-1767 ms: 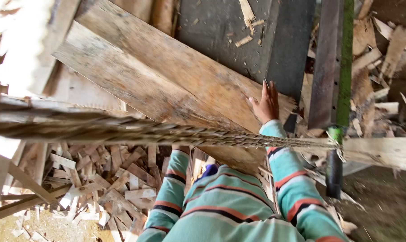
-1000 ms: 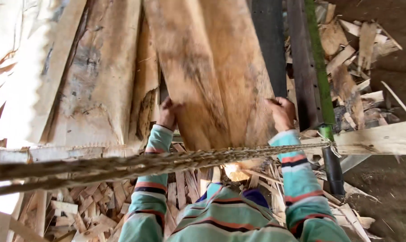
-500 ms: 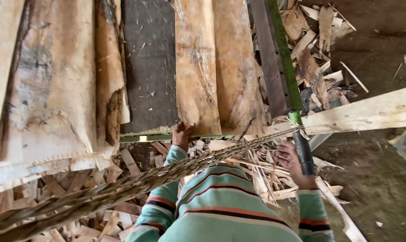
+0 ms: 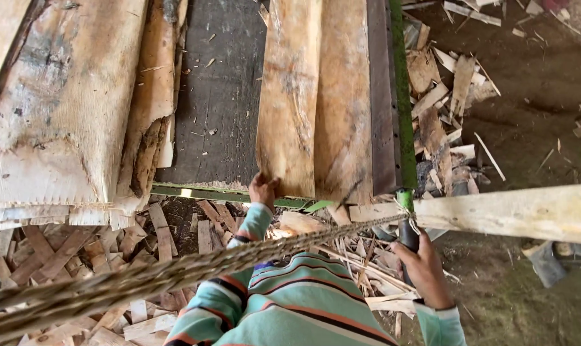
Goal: Trimming and sorting thin wood veneer sheets using a mechanical trimmer in a workshop.
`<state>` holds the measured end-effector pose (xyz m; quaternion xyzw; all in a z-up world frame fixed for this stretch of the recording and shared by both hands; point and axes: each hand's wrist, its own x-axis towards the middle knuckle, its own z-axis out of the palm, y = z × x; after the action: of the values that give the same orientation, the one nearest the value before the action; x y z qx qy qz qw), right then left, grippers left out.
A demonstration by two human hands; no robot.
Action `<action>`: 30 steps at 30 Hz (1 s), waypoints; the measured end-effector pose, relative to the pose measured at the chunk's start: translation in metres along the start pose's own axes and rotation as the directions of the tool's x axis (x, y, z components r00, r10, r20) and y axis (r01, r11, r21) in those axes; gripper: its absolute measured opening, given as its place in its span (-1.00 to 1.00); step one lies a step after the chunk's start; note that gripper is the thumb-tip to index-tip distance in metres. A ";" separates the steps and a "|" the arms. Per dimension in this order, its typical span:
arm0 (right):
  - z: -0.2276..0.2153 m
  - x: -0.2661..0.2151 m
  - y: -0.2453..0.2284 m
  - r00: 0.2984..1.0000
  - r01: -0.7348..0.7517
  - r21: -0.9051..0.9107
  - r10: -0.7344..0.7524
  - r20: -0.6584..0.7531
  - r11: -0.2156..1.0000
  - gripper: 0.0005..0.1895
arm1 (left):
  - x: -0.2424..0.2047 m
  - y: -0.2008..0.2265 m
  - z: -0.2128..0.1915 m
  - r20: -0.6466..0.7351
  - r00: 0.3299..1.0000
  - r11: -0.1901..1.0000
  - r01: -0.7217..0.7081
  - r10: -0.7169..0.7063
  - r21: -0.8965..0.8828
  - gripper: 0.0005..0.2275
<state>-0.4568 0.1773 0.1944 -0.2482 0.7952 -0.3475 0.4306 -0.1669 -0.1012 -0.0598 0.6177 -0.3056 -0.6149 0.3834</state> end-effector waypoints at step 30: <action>-0.002 0.004 -0.004 0.999 -0.051 -0.199 0.049 -0.014 0.979 -0.31 | 0.085 0.010 0.055 -0.154 0.983 0.995 -0.102 0.102 0.007 -0.51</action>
<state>-0.4605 0.1726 0.1963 -0.2684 0.8339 -0.2564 0.4085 -0.2158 -0.1837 -0.0931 0.6467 -0.3062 -0.5449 0.4371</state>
